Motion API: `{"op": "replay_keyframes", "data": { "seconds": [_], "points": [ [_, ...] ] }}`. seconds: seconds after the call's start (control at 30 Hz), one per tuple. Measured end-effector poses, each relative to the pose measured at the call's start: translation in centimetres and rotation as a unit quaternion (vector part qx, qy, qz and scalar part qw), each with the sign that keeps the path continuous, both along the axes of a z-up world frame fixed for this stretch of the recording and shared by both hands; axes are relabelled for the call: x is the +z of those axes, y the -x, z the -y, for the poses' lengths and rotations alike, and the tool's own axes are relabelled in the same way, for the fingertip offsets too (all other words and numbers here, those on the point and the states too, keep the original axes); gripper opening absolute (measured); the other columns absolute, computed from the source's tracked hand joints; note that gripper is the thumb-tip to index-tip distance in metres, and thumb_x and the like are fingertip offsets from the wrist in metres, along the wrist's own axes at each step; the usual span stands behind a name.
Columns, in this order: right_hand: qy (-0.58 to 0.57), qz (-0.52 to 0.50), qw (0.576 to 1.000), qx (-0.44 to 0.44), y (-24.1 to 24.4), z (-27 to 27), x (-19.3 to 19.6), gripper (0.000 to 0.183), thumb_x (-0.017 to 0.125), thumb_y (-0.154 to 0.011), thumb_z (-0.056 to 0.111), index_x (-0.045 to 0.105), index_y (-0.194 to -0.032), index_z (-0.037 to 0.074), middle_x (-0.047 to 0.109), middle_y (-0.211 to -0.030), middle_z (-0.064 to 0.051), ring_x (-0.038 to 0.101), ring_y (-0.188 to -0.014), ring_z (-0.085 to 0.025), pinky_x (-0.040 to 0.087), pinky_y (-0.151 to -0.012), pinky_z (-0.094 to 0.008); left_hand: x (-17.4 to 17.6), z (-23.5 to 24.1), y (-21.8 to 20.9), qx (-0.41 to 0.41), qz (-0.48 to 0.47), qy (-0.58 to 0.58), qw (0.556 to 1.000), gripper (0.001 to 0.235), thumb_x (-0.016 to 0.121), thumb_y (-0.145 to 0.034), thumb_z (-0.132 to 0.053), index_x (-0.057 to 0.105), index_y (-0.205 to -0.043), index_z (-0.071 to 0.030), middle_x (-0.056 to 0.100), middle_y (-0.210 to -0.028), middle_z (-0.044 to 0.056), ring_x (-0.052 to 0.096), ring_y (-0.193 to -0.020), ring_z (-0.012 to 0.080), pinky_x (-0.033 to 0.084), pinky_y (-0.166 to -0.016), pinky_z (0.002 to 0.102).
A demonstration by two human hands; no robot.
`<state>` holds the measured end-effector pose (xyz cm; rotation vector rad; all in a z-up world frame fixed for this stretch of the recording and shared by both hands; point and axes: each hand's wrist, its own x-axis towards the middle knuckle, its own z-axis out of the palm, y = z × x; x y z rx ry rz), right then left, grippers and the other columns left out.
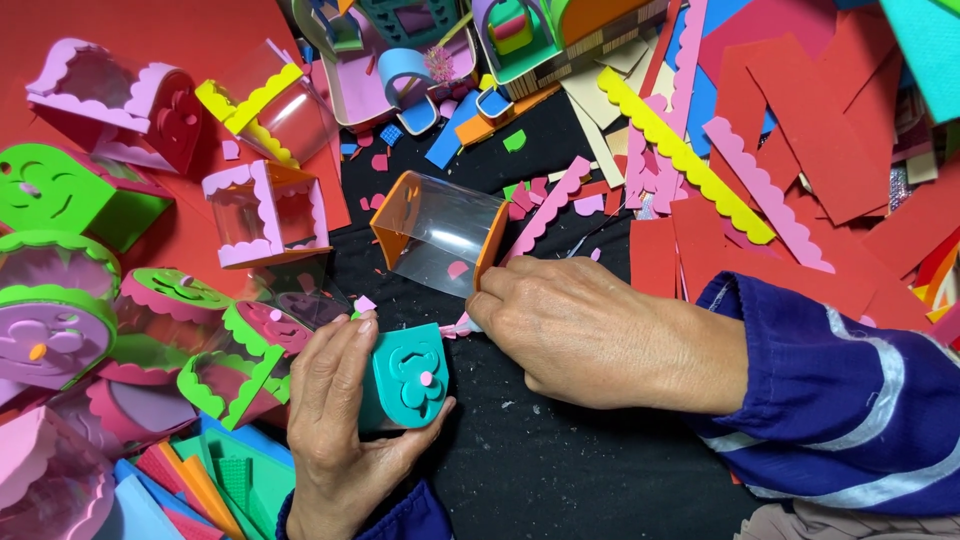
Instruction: Assembling and decorating small gift containers using foam pieces, glue, and scissors.
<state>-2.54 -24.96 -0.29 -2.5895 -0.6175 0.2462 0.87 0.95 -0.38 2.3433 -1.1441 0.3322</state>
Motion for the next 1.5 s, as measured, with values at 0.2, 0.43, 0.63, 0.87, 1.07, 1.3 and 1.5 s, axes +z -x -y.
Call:
{"op": "replay_keyframes", "data": {
  "seconds": [0.2,0.43,0.63,0.87,1.07,1.3,1.5],
  "points": [
    [0.019,-0.154,0.987,-0.038,-0.8,1.5,2.6,0.043,0.058,-0.069,-0.004,0.056,-0.108,0.014,0.065,-0.104,-0.005,0.064,-0.097,-0.036,0.054,-0.067,-0.054,-0.1,-0.4,0.2,0.010,0.005,0.008,1.000,0.089,0.096,-0.074,-0.037,0.052,-0.142,0.000,0.060,-0.141,0.019,0.059,-0.133,0.0372,0.047,-0.118,0.051],
    [-0.036,-0.153,0.981,-0.116,-1.4,5.3,5.4,0.038,0.058,-0.081,0.005,0.069,-0.113,0.023,0.075,-0.095,0.002,0.071,-0.086,-0.024,0.050,-0.069,-0.043,0.0,-0.5,0.2,0.016,0.027,0.052,0.998,0.092,0.098,-0.072,-0.036,0.051,-0.142,0.001,0.061,-0.142,0.018,0.061,-0.132,0.0357,0.048,-0.117,0.049],
    [-0.344,-0.041,0.893,-0.288,-3.2,7.6,2.9,0.031,0.074,-0.084,-0.002,0.068,-0.112,0.009,0.069,-0.103,-0.004,0.069,-0.066,-0.013,0.057,-0.054,-0.023,1.8,-0.1,0.7,0.013,0.009,0.133,0.991,0.096,0.099,-0.066,-0.033,0.051,-0.141,0.000,0.062,-0.141,0.018,0.061,-0.134,0.0338,0.047,-0.120,0.047],
    [-0.303,0.062,0.888,-0.339,-4.7,7.8,-1.1,0.025,0.078,-0.084,0.003,0.064,-0.103,0.011,0.071,-0.093,-0.003,0.068,-0.069,-0.015,0.058,-0.061,-0.028,4.7,1.2,0.8,-0.005,-0.218,0.328,0.919,0.108,0.088,-0.058,-0.030,0.041,-0.150,0.001,0.061,-0.141,0.026,0.063,-0.134,0.0370,0.056,-0.109,0.043],
    [-0.246,0.113,0.903,-0.335,-5.7,8.0,-3.2,0.024,0.076,-0.088,0.008,0.062,-0.107,0.008,0.071,-0.096,-0.008,0.067,-0.077,-0.019,0.054,-0.063,-0.033,6.6,5.6,-0.4,-0.150,-0.401,0.476,0.768,0.113,0.091,-0.076,-0.054,0.033,-0.154,0.003,0.056,-0.143,0.030,0.061,-0.131,0.0429,0.054,-0.107,0.053],
    [-0.192,0.147,0.910,-0.335,-4.1,9.0,0.3,0.072,0.095,-0.068,0.029,0.051,-0.121,0.008,0.058,-0.117,-0.011,0.061,-0.097,-0.027,0.052,-0.079,-0.041,4.0,8.2,-0.1,-0.212,-0.556,0.548,0.588,0.111,0.097,-0.080,-0.041,0.032,-0.155,0.006,0.053,-0.145,0.030,0.060,-0.126,0.0468,0.050,-0.108,0.059],
    [-0.255,0.285,0.884,-0.270,0.9,4.5,7.5,0.031,0.085,-0.081,0.014,0.060,-0.098,0.007,0.069,-0.091,-0.005,0.057,-0.069,-0.013,0.050,-0.060,-0.026,4.1,7.5,-0.2,-0.183,-0.518,0.546,0.633,0.107,0.091,-0.080,-0.044,0.032,-0.155,0.004,0.050,-0.149,0.029,0.060,-0.128,0.0439,0.051,-0.105,0.060]
  ]
}}
